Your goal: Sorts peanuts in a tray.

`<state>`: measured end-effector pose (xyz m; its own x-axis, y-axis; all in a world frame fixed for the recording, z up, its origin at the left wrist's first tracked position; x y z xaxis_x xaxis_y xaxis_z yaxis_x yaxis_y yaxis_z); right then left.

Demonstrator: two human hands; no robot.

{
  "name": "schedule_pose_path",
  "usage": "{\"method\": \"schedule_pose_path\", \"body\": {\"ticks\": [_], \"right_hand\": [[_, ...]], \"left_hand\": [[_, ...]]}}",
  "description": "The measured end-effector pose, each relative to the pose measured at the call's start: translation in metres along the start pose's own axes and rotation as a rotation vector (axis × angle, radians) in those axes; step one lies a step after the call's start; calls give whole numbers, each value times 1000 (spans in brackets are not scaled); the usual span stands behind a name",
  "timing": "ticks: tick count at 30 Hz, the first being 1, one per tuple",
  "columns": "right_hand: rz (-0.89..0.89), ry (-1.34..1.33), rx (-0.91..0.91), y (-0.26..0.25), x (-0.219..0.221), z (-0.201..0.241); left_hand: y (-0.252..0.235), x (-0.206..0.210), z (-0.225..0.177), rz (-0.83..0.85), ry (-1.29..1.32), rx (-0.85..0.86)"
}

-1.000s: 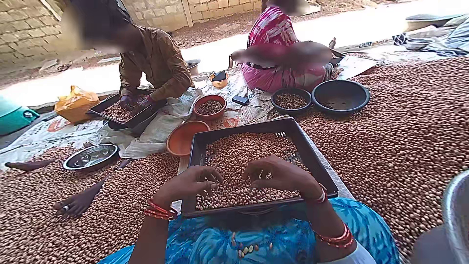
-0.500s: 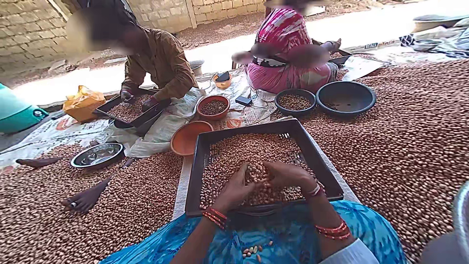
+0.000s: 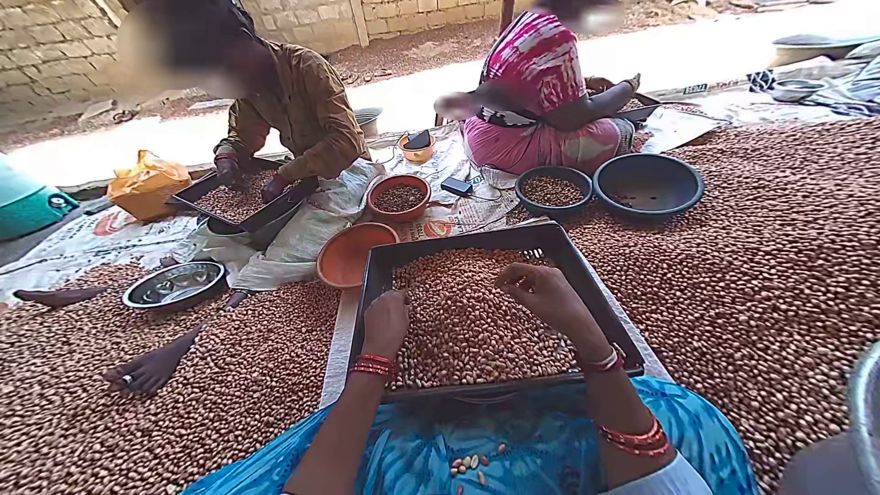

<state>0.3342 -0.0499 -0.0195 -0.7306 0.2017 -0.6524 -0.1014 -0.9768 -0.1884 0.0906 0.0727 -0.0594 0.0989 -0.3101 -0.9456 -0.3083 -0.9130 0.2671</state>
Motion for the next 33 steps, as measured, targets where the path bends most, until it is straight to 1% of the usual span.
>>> {"method": "schedule_pose_path", "body": {"ticks": [2,5,7,8,9,10,11,12,13,14,15,16,17,18,19,20,21,24,26,30,32,33], "right_hand": [[25,74,36,-2,5,2],[88,194,59,-3,19,10],[105,253,40,-3,29,18],[92,273,18,-3,35,21],[56,288,-17,-3,41,23],[14,298,-52,-3,47,24],[-15,312,-76,-2,53,25],[-31,329,-88,-3,58,26],[-15,352,-74,-4,61,26],[10,375,-52,-5,64,26],[27,390,-40,-6,65,25],[33,396,-41,-6,66,25],[35,400,-47,-6,67,24],[39,408,-52,-6,67,24],[52,417,-49,-6,67,24],[70,429,-46,-7,68,24],[82,440,-46,-7,68,24],[116,455,-51,-6,71,22],[150,455,-43,-6,73,23],[159,435,-39,-6,73,24],[180,358,-66,-3,67,27],[213,255,-112,-1,61,29]], "left_hand": [[-1,1,-4,9,-41,0],[-2,2,-2,12,-32,-6],[-2,0,4,25,36,4],[-3,-2,7,43,99,35],[-2,-5,11,79,191,102],[1,-9,15,145,321,215],[6,-11,20,244,510,370],[11,-15,23,379,720,519],[18,-20,25,488,878,611],[22,-27,28,490,938,640],[23,-35,32,380,888,602],[21,-43,37,219,707,512],[19,-47,40,90,448,365],[16,-47,39,35,220,202],[15,-43,37,31,63,75],[14,-37,34,46,-45,-14],[15,-32,30,63,-132,-68],[23,-20,15,122,-284,-142],[30,-17,7,162,-307,-162],[39,-4,-4,177,-339,-153],[40,1,-7,188,-341,-152],[41,2,-8,197,-333,-150]]}}
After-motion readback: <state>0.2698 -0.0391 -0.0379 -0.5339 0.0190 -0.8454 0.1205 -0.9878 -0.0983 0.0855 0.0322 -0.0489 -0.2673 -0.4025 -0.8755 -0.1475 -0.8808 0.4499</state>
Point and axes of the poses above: each hand's wrist, its own y-axis away from the middle knuckle, its own x-axis out of the palm, z = x × y, the point moved 4 cm from there along -y, towards the middle knuckle, and after that the axes turned 2 degrees about z, right-handed, at the moved point
